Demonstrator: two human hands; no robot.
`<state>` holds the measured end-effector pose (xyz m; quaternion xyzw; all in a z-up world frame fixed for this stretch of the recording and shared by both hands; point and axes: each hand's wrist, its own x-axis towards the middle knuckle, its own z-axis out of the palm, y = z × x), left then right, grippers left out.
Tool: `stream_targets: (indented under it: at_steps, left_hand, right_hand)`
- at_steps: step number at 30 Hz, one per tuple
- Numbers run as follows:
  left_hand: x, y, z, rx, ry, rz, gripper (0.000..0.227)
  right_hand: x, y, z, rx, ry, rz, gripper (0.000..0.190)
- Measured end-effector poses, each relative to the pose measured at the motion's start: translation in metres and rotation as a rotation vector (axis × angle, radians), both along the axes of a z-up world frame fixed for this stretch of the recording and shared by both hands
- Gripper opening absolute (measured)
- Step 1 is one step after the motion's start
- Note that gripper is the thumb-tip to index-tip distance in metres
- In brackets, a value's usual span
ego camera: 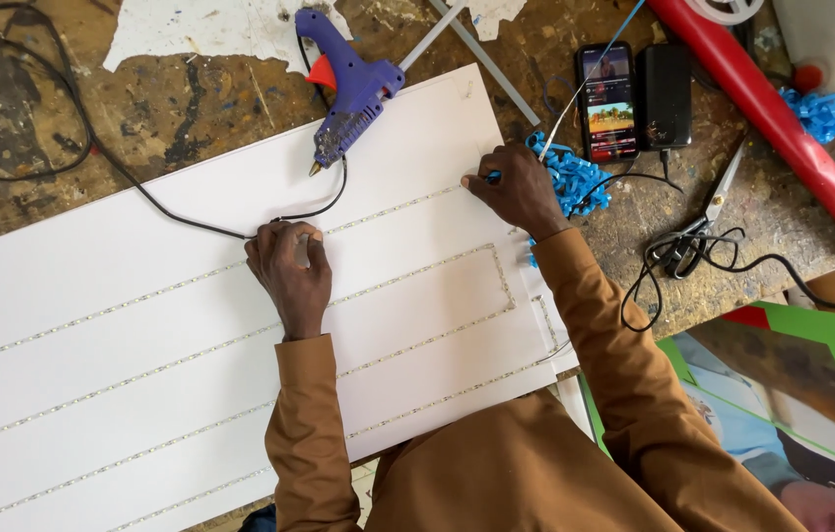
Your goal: The person aligns and presses an LED strip onto a white board, then handles a blue plastic filament, and finally uses a hot glue gun to apply adhesive to the board's surface.
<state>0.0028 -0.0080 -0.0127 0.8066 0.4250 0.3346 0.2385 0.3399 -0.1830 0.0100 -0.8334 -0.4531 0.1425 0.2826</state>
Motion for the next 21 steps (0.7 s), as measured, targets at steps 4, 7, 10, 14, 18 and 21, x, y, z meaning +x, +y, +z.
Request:
stream_targets:
  at_steps: [4, 7, 10, 14, 18, 21]
  left_hand:
    - [0.001, 0.001, 0.000, 0.004, -0.007, 0.000, 0.018]
    - [-0.003, -0.004, 0.004, 0.028, -0.009, 0.012, 0.017]
    - [-0.010, -0.011, 0.014, 0.040, -0.042, -0.030, 0.016]
    - [-0.006, -0.036, 0.015, 0.068, -0.011, -0.121, 0.028]
    - [0.035, -0.070, 0.041, 0.023, -0.056, -0.374, 0.032]
    - [0.071, -0.089, 0.054, 0.072, 0.116, -0.417, 0.048]
  right_hand:
    - [-0.001, 0.002, 0.003, -0.001, 0.000, -0.012, 0.025]
    - [-0.001, 0.001, 0.003, -0.011, -0.009, -0.014, 0.025]
    - [0.001, 0.002, 0.003, -0.021, -0.003, -0.006, 0.024]
    - [0.002, 0.000, 0.007, -0.018, 0.011, 0.005, 0.027]
    - [0.004, 0.001, 0.003, -0.022, 0.009, 0.023, 0.027]
    - [0.002, 0.000, 0.013, -0.026, 0.032, 0.035, 0.027]
